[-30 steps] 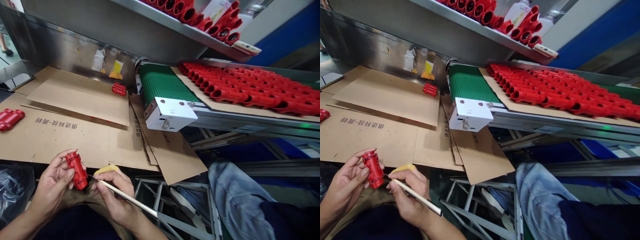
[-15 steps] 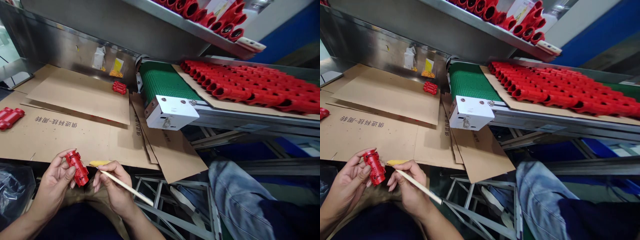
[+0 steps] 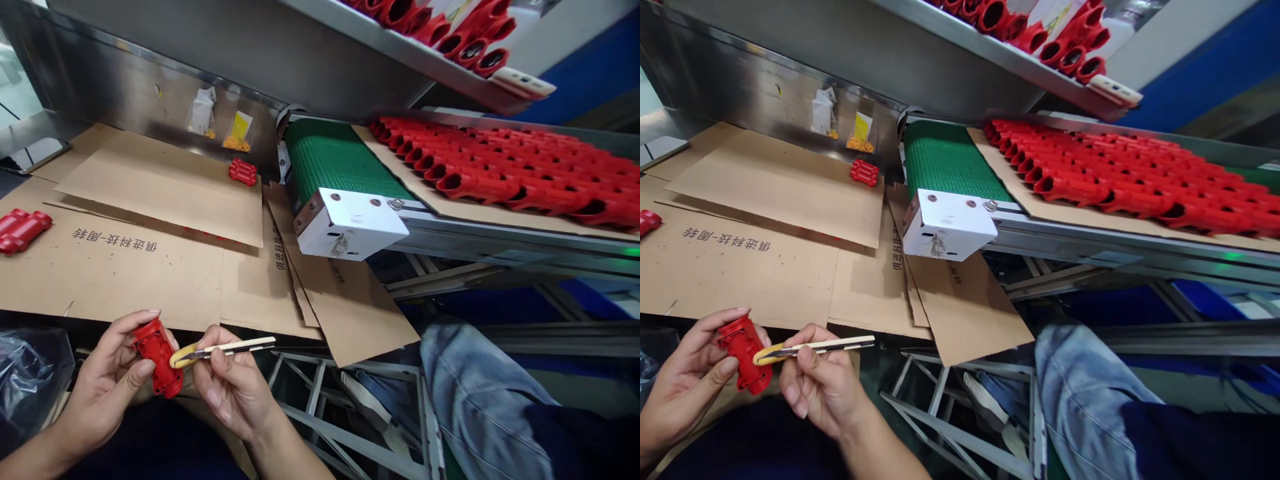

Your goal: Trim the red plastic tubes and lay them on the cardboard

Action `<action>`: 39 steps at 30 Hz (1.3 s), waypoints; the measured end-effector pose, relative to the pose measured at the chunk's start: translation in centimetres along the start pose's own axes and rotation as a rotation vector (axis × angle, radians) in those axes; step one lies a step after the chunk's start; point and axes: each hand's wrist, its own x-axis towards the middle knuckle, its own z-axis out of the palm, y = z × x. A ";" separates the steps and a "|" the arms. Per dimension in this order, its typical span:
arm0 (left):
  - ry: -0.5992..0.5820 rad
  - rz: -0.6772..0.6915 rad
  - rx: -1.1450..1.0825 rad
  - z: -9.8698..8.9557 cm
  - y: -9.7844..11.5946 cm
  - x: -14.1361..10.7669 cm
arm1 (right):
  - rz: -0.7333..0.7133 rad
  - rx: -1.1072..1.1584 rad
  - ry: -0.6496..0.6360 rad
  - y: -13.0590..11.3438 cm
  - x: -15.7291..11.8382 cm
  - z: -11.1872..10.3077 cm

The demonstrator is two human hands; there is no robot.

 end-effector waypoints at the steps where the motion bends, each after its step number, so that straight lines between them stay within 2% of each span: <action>1: 0.010 0.030 0.028 -0.2 -0.1 0.1 | -0.002 0.004 0.005 0.1 0.0 0.1; 4: 0.055 0.207 0.151 -0.8 -0.9 0.4 | -0.016 0.019 -0.024 0.4 -0.2 0.3; 7: -0.014 0.391 0.239 -1.2 -1.8 0.8 | 0.087 0.038 -0.142 0.4 -1.1 0.5; 9: -0.022 0.405 0.241 -1.3 -2.0 1.0 | 0.185 -0.074 -0.272 -0.1 -1.9 0.4; 10: 0.004 0.365 0.227 -1.2 -1.9 1.1 | 0.144 -0.204 -0.306 -0.4 -2.2 0.3; 12: 0.057 0.229 0.182 -1.1 -1.7 1.3 | -0.104 -0.533 -0.242 -1.1 -2.5 0.0; 15: 0.023 0.079 0.087 -1.0 -1.3 1.9 | -0.599 -0.954 0.064 -1.7 -2.1 -0.2; 16: 0.000 0.050 0.048 -1.0 -1.3 2.0 | -0.705 -1.065 0.106 -1.7 -1.9 -0.3; 19: -0.050 -0.007 -0.035 -1.3 -1.5 2.3 | -0.884 -1.267 0.044 -1.2 -1.3 -0.2; 21: -0.087 -0.004 -0.031 -1.5 -1.8 2.3 | -0.895 -1.259 0.021 -0.8 -0.9 -0.1; 30: -0.143 0.167 0.153 -1.0 -1.9 1.6 | -0.928 -1.223 0.103 0.5 0.3 0.5; 39: -0.152 0.172 0.195 -0.9 -1.8 1.3 | -0.894 -1.193 0.131 0.9 0.1 0.6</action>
